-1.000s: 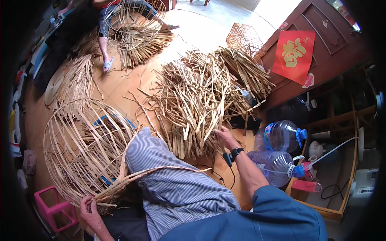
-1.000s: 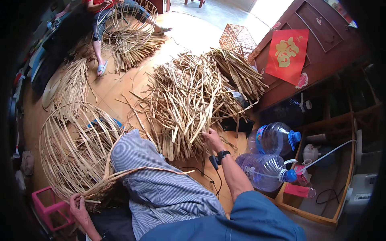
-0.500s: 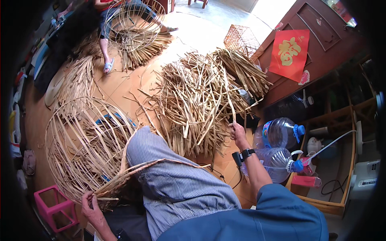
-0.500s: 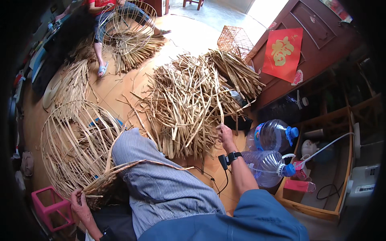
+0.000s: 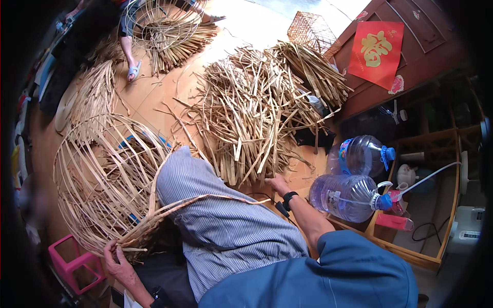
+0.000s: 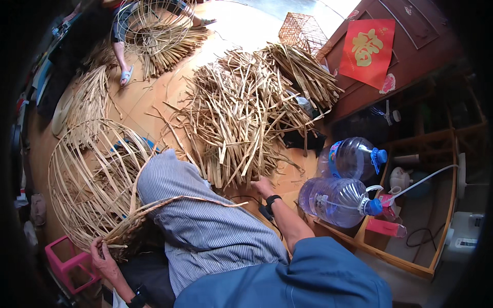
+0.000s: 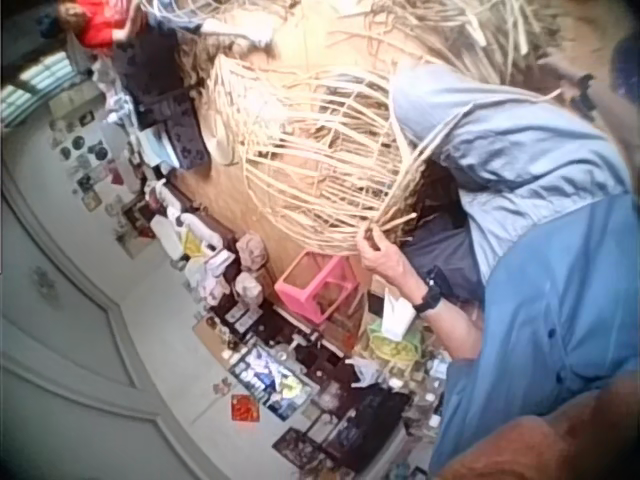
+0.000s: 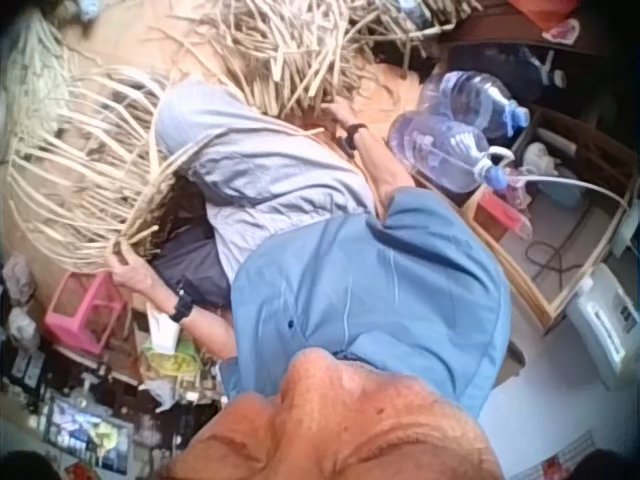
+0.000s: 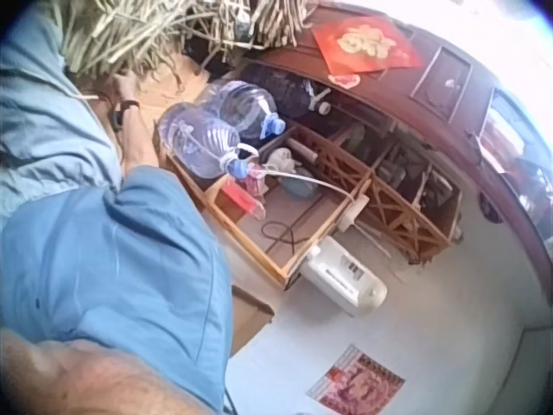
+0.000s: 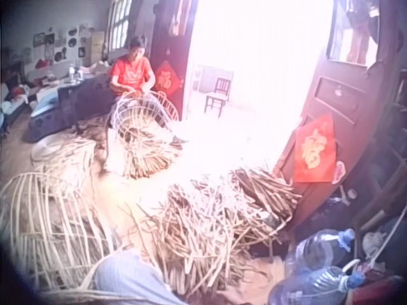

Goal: Weaving strips of bamboo together to form a large basket or furniture frame.

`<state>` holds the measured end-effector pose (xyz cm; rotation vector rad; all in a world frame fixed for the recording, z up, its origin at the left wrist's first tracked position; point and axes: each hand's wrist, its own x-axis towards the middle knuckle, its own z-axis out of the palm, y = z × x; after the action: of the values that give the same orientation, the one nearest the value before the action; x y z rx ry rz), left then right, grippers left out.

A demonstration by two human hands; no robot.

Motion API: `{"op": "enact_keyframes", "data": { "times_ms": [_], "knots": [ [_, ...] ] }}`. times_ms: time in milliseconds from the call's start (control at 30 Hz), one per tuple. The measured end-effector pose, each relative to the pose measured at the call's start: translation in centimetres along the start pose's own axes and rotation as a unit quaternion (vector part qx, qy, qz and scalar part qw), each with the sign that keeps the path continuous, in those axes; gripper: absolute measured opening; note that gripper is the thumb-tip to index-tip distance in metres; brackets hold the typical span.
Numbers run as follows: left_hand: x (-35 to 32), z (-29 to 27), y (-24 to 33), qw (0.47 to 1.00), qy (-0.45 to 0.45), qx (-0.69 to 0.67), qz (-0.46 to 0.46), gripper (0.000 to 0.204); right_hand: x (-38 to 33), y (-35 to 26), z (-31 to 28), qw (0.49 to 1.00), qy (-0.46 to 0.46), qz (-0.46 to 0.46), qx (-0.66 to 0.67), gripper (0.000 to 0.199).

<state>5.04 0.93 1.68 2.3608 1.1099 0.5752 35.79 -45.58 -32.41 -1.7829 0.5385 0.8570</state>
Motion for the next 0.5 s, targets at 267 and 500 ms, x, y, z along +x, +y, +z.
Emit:
{"op": "enact_keyframes", "data": {
  "times_ms": [267, 500],
  "knots": [
    [0.1, 0.1, 1.5, 1.0, -0.008, 0.012, -0.022, 0.017, 4.7, 1.4, 3.3, 0.971, 0.159, -0.075, -0.16, 0.031],
    [-0.2, 0.0, 2.5, 0.998, 0.012, 0.057, -0.006, 0.015, 2.7, 0.3, -1.4, 0.99, 0.056, -0.099, -0.08, 0.023]
  ]
}}
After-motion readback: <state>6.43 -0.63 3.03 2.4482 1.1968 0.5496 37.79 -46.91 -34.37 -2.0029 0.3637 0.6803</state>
